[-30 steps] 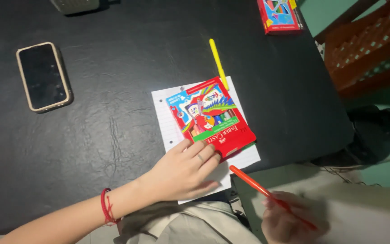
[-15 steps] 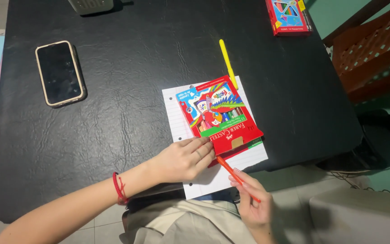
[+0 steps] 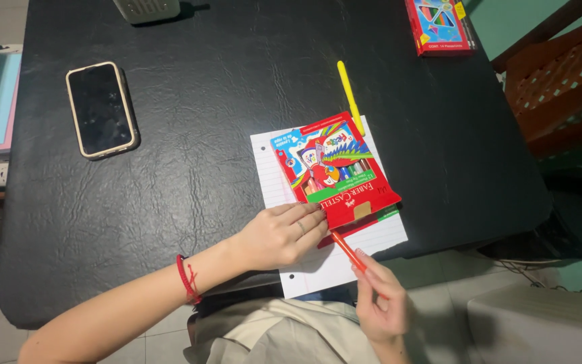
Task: Testing various colored markers from a box by drawing swatches on a piece of paper to create a color chart.
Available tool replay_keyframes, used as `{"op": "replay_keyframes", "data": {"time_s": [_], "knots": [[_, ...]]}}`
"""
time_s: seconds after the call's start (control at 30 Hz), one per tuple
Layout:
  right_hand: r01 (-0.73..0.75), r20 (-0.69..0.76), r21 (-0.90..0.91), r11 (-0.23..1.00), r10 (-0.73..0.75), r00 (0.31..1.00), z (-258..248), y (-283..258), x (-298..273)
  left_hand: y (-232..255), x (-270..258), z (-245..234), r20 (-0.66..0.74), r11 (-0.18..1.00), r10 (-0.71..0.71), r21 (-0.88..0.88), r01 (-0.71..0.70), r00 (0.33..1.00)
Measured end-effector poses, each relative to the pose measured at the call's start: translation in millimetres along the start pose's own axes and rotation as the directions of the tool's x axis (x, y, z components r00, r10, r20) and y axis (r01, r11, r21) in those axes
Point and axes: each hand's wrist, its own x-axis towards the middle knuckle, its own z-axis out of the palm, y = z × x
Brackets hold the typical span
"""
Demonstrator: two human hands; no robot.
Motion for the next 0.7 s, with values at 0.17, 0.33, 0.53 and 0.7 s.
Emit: {"op": "replay_keyframes", "data": {"time_s": [0.17, 0.33, 0.53, 0.7], "knots": [[0.046, -0.025, -0.109, 0.993, -0.050, 0.998, 5, -9, 6, 1, 0, 2, 0.002, 1.000, -0.008, -0.006, 0.008, 1.000], [0.065, -0.068, -0.179, 0.982, -0.078, 0.995, 17, -22, 22, 7, 5, -2, -0.037, 0.999, -0.013, -0.031, 0.012, 0.999], [0.088, 0.060, -0.275, 0.957, -0.074, 0.995, 19, -4, 23, 18, -2, 4, -0.001, 0.999, 0.010, -0.050, -0.010, 1.000], [0.050, 0.184, -0.287, 0.957, 0.003, 0.983, 12, -15, 28, 12, -4, 3, 0.017, 0.997, -0.019, -0.071, 0.020, 1.000]]}}
